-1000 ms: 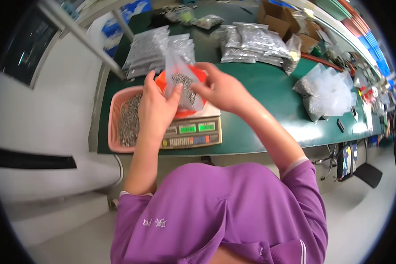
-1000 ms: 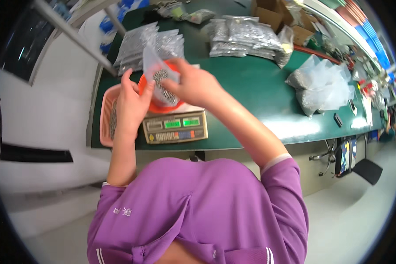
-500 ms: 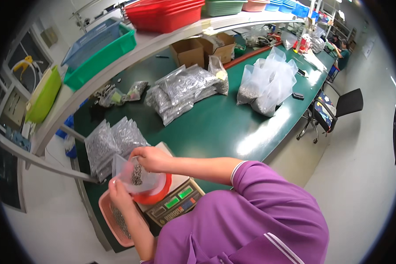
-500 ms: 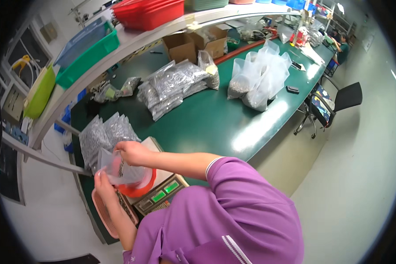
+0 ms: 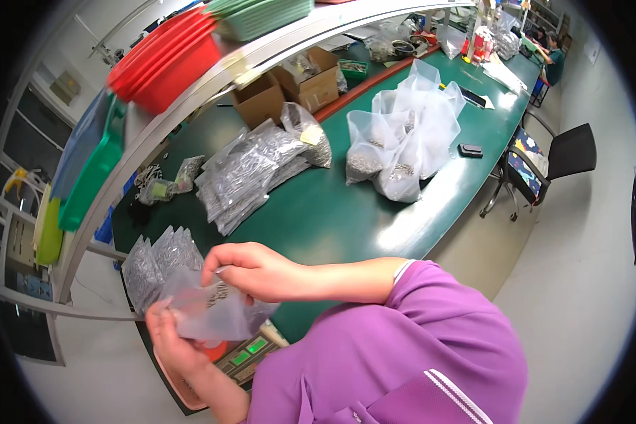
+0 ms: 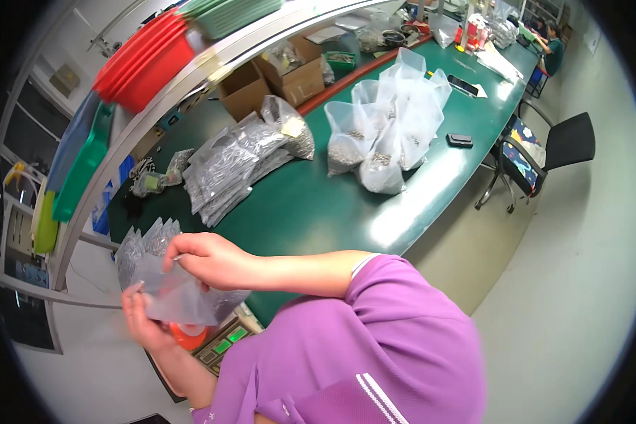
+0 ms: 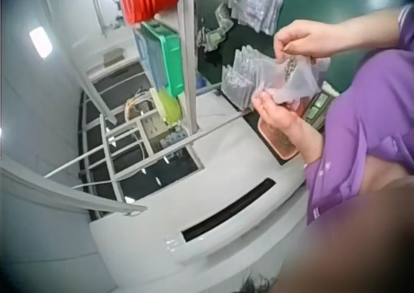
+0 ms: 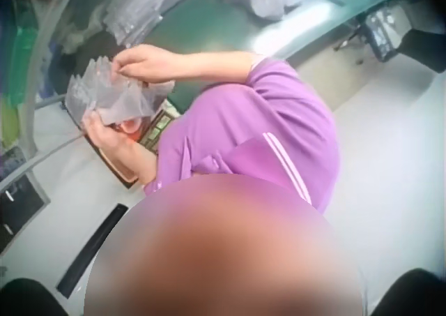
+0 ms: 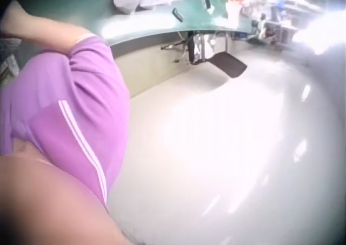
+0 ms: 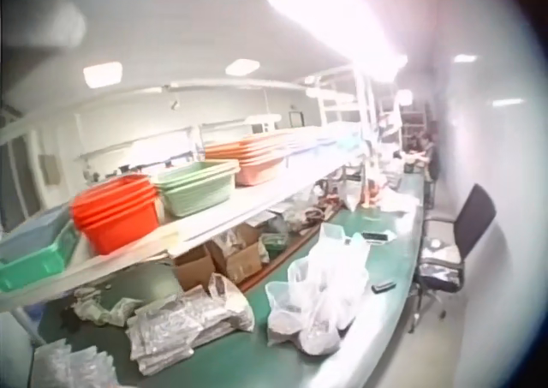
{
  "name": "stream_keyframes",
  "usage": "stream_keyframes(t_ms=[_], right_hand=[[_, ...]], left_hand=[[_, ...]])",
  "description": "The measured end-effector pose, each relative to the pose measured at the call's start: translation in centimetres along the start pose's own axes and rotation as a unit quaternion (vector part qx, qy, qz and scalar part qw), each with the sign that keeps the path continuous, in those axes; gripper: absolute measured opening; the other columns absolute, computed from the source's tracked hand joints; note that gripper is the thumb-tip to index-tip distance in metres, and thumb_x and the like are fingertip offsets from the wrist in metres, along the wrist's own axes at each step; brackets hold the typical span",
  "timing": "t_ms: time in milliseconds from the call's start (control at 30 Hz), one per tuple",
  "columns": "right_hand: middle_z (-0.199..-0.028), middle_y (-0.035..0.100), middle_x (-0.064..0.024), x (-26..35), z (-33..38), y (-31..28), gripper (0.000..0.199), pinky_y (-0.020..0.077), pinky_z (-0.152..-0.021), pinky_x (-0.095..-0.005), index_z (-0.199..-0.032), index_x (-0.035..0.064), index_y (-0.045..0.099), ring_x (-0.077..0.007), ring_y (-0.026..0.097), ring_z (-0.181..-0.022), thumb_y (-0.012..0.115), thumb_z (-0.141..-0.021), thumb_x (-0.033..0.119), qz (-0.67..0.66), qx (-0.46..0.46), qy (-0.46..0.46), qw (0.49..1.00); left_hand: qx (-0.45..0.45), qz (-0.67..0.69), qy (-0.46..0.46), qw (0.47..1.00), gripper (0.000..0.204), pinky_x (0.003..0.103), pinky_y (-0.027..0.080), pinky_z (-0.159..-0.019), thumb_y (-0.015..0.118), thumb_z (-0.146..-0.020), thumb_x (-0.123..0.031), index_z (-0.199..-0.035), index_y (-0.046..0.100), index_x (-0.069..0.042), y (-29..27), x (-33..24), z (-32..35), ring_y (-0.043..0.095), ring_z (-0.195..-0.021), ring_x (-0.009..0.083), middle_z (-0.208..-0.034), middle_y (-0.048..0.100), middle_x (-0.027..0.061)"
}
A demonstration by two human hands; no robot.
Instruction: Weighing small metal components on an electronic scale and placing specific amounts into plastic bags for packaging.
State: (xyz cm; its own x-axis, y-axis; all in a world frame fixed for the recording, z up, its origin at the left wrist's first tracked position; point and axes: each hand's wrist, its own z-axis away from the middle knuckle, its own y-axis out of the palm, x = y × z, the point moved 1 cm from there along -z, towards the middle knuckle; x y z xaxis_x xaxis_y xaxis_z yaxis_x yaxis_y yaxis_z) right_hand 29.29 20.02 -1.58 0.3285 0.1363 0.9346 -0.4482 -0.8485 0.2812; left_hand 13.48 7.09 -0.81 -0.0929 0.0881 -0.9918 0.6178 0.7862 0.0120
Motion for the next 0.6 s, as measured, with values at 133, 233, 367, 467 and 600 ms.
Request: stream_keyframes(t_ms=[133, 233, 367, 467, 600], right_hand=[[-0.060, 0.050, 0.0003, -0.2, 4.1, -7.6, 0.020, 0.0427, -0.048, -0.0245, -0.095, 0.0076, 0.058, -0.0073, 0.049, -0.050, 0.043, -0.082, 0.010, 0.074, -0.030, 0.049, 0.996], [-0.056, 0.052, -0.0026, -1.0, 5.7, -13.2, 0.021, 0.0442, -0.048, -0.0273, -0.091, 0.0098, 0.060, -0.0095, 0.052, -0.050, 0.043, -0.080, 0.008, 0.161, -0.095, 0.096, 0.978], [-0.061, 0.054, -0.0030, -1.7, 6.0, -21.4, 0.020, 0.0454, -0.049, -0.0276, -0.091, 0.0095, 0.061, -0.0103, 0.053, -0.050, 0.044, -0.081, 0.008, 0.176, -0.171, 0.093, 0.965], [-0.065, 0.058, -0.0061, -3.1, 4.8, -26.3, 0.021, 0.0472, -0.053, -0.0292, -0.093, 0.0099, 0.061, -0.0134, 0.056, -0.052, 0.044, -0.080, 0.009, 0.237, -0.189, 0.070, 0.950], [-0.089, 0.064, -0.0134, -6.0, 2.7, -32.4, 0.024, 0.0469, -0.075, -0.0427, -0.094, 0.0129, 0.063, -0.0315, 0.060, -0.087, 0.048, -0.077, 0.020, 0.444, -0.233, 0.117, 0.857]], left_hand=[[0.057, 0.050, -0.115, 0.991, 0.015, 0.019, 0.025, -0.030, 0.044, -0.088, -0.018, -0.095, 0.051, -0.007, 8.0, 5.4, 2.1, 0.039, -0.040, 0.0067, -0.064, 0.050, 0.0022], [0.047, 0.053, -0.164, 0.984, 0.014, 0.020, 0.028, -0.032, 0.044, -0.089, -0.016, -0.095, 0.052, -0.006, 13.7, 9.2, 3.6, 0.042, -0.042, 0.0085, -0.063, 0.048, 0.0027], [0.126, 0.027, -0.128, 0.983, 0.020, 0.022, 0.033, -0.035, 0.040, -0.092, -0.017, -0.101, 0.048, -0.001, 20.6, 12.0, 3.8, 0.046, -0.041, 0.0141, -0.061, 0.049, 0.0053], [0.124, 0.023, -0.144, 0.982, 0.022, 0.022, 0.034, -0.036, 0.040, -0.091, -0.016, -0.103, 0.047, 0.000, 24.9, 13.7, 2.8, 0.049, -0.043, 0.0159, -0.063, 0.051, 0.0078], [0.129, -0.050, -0.232, 0.963, 0.025, 0.023, 0.041, -0.037, 0.038, -0.088, -0.011, -0.109, 0.040, 0.003, 31.1, 17.2, 1.3, 0.058, -0.049, 0.0212, -0.074, 0.054, 0.0141]])
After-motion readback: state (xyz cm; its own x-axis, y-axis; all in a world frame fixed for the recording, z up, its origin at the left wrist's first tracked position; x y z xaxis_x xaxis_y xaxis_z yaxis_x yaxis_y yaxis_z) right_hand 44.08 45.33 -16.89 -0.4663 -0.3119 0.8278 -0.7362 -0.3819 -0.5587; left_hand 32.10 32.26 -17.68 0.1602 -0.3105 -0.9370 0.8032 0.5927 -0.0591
